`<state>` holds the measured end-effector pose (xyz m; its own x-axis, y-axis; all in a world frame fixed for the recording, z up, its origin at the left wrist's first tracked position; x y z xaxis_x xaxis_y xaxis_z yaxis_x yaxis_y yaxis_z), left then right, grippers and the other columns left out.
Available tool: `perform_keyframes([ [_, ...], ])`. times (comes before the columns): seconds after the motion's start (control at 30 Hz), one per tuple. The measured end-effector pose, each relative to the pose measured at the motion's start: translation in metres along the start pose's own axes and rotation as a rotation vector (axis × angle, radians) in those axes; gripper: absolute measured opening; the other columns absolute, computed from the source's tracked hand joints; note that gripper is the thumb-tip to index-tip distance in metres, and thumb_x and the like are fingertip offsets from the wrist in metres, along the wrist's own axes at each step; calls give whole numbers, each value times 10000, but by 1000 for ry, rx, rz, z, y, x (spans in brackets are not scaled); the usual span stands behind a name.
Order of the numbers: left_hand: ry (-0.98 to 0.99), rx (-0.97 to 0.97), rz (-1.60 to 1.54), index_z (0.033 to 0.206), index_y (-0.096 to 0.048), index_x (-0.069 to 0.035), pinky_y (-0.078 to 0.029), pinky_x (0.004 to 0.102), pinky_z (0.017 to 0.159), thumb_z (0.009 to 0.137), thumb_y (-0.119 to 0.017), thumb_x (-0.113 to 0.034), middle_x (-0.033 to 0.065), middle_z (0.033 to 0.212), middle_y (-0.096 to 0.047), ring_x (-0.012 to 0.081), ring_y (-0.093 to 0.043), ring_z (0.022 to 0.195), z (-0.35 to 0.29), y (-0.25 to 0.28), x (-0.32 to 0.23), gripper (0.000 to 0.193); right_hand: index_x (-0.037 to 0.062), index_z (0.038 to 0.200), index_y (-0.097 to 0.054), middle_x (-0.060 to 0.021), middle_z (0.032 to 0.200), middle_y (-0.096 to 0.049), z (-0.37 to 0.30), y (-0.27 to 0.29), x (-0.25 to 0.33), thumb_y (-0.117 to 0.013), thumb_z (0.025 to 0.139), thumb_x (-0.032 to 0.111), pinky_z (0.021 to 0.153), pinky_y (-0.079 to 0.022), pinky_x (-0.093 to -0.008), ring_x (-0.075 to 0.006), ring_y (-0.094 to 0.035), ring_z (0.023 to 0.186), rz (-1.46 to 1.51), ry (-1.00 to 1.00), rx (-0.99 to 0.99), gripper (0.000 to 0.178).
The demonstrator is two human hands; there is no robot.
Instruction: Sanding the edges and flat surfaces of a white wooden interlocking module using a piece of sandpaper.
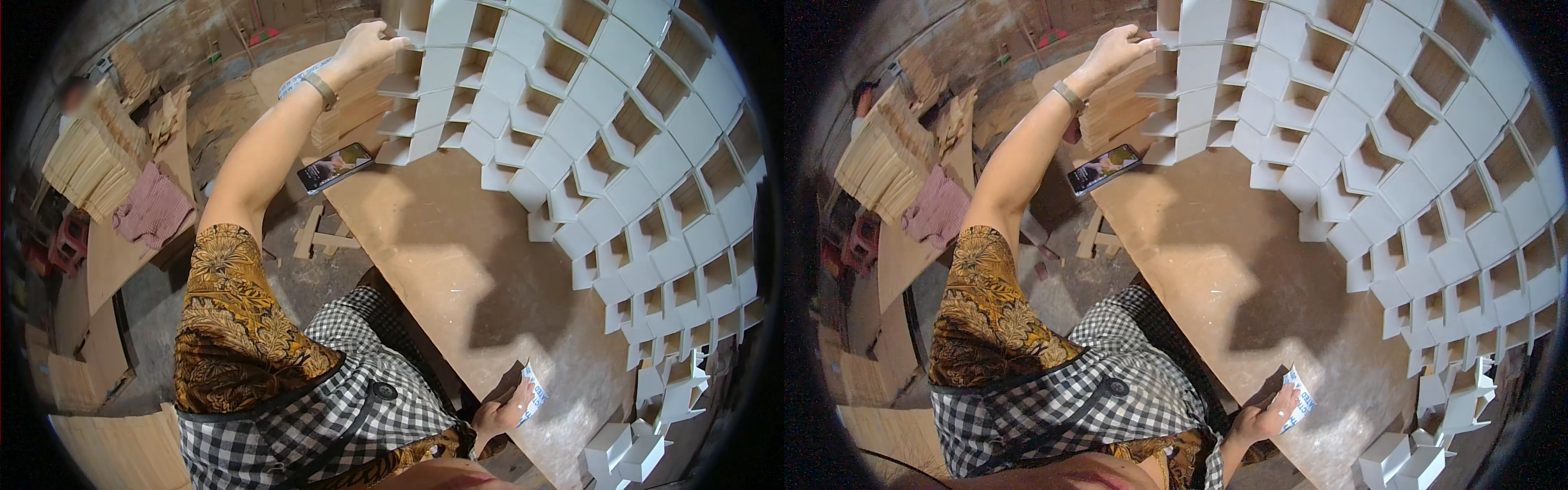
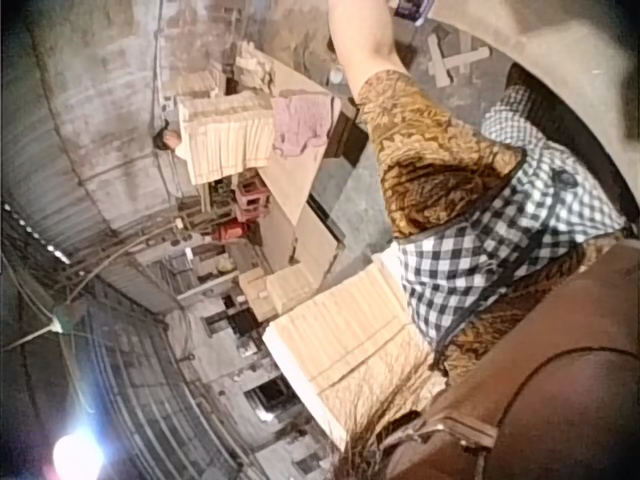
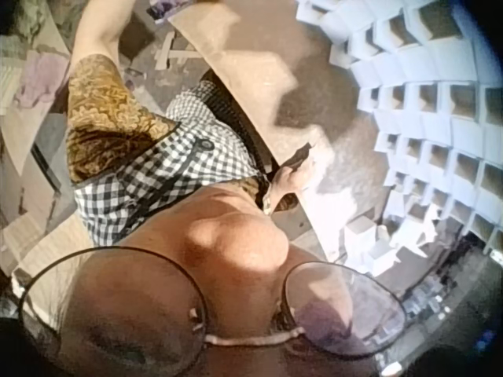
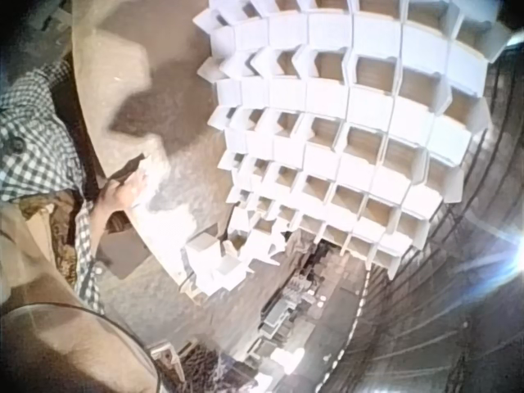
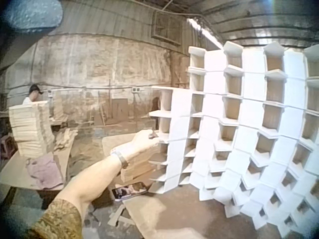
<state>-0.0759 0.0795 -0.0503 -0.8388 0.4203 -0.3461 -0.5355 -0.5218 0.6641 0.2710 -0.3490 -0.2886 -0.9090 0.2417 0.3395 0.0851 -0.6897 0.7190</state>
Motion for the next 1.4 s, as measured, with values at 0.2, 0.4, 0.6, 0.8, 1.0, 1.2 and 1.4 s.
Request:
perform_keyframes([
  [0.2,79,142,87,961,-589,63,-435,366,794,640,-575,-603,254,907,-598,348,-574,873,39,-27,-18,740,-52,1067,-541,-218,1068,-562,1,0,0,-450,750,-80,928,-372,-435,-360,-509,1053,9,-14,-18,331],
  [0.4,149,244,145,1001,-582,35,-428,381,817,658,-555,-590,253,976,-585,367,-560,937,38,-35,-24,714,-58,1060,-542,-215,1057,-567,0,1,2,-467,757,-77,921,-380,-443,-357,-516,1044,32,11,-25,313],
  [0.6,210,178,255,984,-585,-12,-424,403,816,702,-495,-590,222,987,-593,346,-568,935,18,-30,-38,650,-63,1060,-541,-211,1065,-565,-2,2,1,-455,729,-90,926,-379,-444,-359,-515,1045,30,-1,-13,344],
  [0.8,210,272,275,1021,-566,-56,-423,388,823,761,-522,-474,164,992,-599,288,-556,966,14,-23,-54,494,-63,1077,-533,-204,1081,-560,1,1,2,-455,756,-56,933,-369,-441,-355,-511,1054,64,-21,-2,330],
  [1.0,221,166,284,976,-576,-54,-441,370,820,754,-507,-522,178,959,-608,299,-571,936,15,-25,-54,522,-46,1075,-541,-185,1073,-570,3,0,3,-504,780,-31,927,-375,-437,-346,-520,1046,49,-10,-27,298],
  [1.2,170,142,378,989,-567,-47,-399,431,865,788,-468,-514,182,978,-599,322,-547,974,10,-25,-47,518,-41,1063,-548,-183,1059,-577,4,0,4,-499,777,-40,914,-389,-434,-340,-531,1033,41,10,-34,289],
  [1.4,-72,-128,610,1038,-533,-24,-264,593,908,854,-400,-427,199,1020,-577,315,-527,1012,-17,-32,-55,463,-45,1054,-551,-185,1053,-579,2,1,1,-481,761,-55,916,-389,-430,-339,-536,1028,39,10,-33,302],
])
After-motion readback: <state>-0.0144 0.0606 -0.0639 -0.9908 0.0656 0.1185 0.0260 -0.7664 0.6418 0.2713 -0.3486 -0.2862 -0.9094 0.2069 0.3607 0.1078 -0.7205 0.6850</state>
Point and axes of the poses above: each hand's wrist, its own z-axis towards the middle knuckle, its own y-axis out of the back of the hand, x = y × z, the point moved 4 cm from there along z, towards the middle knuckle
